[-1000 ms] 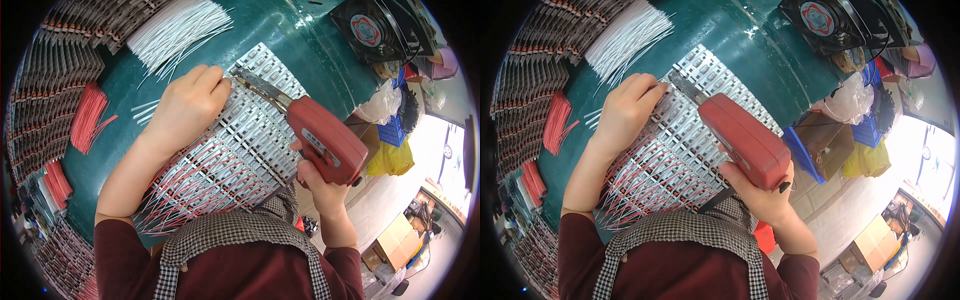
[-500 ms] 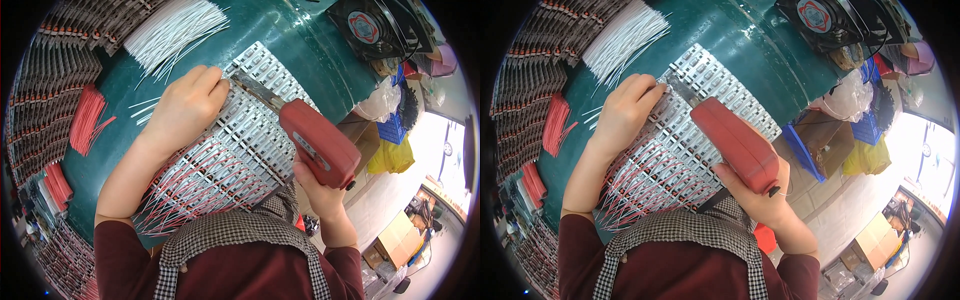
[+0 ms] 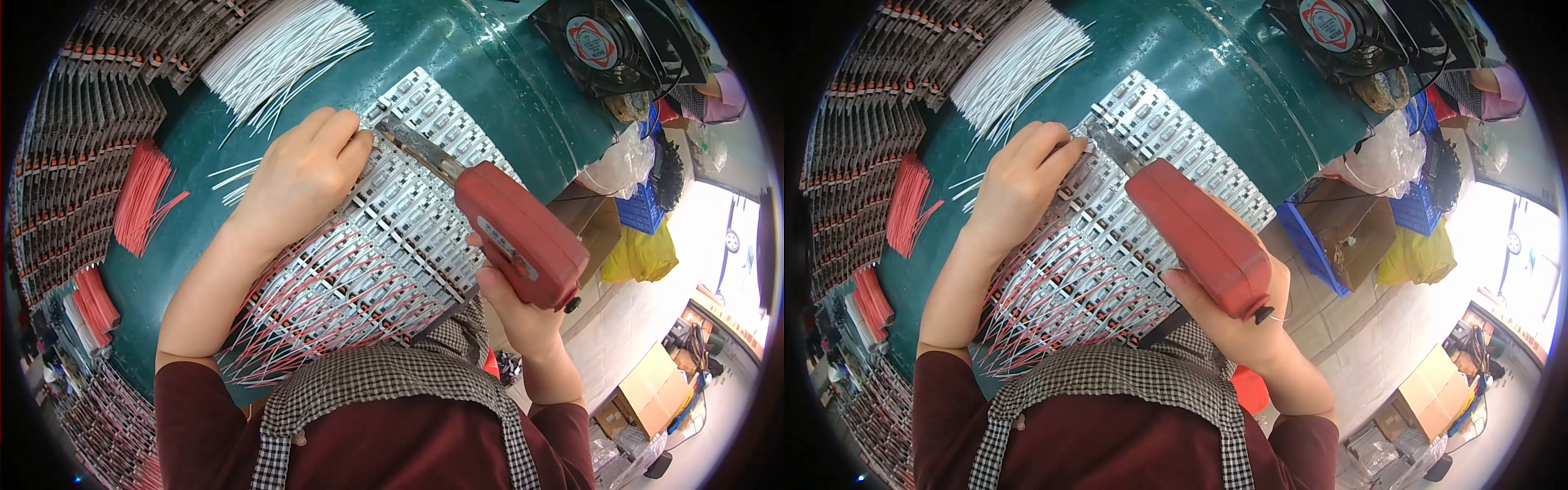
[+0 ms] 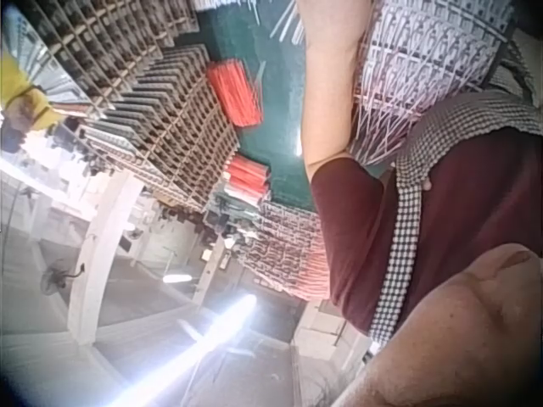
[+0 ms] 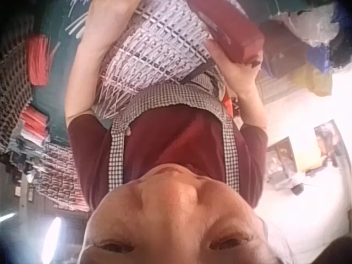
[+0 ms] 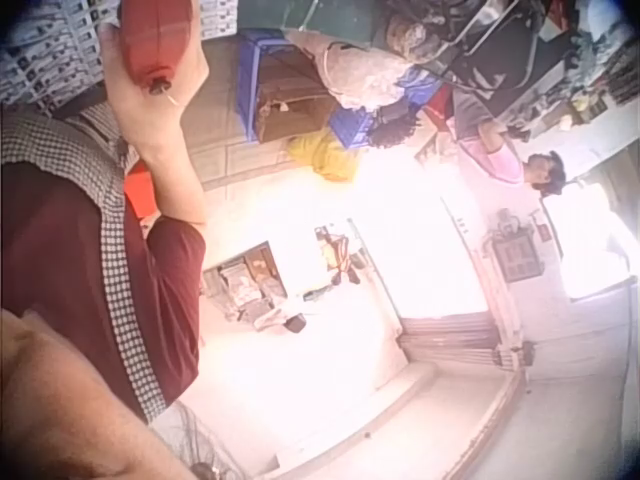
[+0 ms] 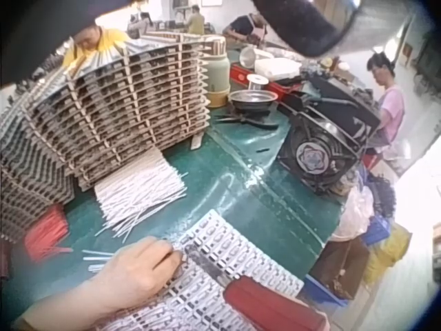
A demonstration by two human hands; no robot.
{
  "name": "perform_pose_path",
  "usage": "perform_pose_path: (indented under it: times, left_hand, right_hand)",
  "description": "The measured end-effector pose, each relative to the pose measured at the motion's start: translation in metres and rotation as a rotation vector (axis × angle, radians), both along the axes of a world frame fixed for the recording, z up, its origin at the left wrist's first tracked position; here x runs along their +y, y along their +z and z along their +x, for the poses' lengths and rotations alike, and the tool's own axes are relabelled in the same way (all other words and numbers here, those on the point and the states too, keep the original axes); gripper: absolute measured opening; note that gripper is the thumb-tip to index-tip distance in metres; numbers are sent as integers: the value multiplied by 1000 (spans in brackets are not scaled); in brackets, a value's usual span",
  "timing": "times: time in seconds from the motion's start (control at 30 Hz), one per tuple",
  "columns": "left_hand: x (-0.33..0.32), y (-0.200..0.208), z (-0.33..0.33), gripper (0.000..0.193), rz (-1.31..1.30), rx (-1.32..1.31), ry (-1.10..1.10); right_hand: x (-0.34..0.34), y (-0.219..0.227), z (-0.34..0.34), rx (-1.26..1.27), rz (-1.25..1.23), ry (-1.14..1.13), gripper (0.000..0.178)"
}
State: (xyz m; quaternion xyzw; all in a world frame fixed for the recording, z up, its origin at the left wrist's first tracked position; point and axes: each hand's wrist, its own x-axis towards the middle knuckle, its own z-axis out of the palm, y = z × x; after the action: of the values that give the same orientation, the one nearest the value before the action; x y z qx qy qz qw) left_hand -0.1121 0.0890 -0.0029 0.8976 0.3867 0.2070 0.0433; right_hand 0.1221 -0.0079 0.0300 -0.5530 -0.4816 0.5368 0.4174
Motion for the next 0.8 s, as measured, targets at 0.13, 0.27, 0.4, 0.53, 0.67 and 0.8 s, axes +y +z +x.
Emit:
perform_pose_path:
  times: [0.13, 0.27, 0.4, 0.53, 0.67, 0.8]
  left_hand:
    - [0, 0, 0, 24, -3, 15, -1]
    - [3, 0, 4, 17, 67, 14, -21]
    - [0, -1, -1, 16, 81, 17, -12]
    - [-4, 5, 6, 16, 80, 25, -10]
    - [-6, 3, 9, 15, 67, 11, -22]
    - [-6, 2, 11, 15, 52, 9, -36]
  right_hand:
    - [-3, 6, 5, -37, -70, -6, 52]
    - [-8, 6, 14, -71, 2, 17, 44]
    - [-12, 10, 5, 141, -65, -36, 38]
    - [-17, 6, 13, 123, -55, 27, 40]
    - [-18, 6, 9, 96, -65, -10, 47]
    - [-14, 5, 3, 19, -81, -54, 41]
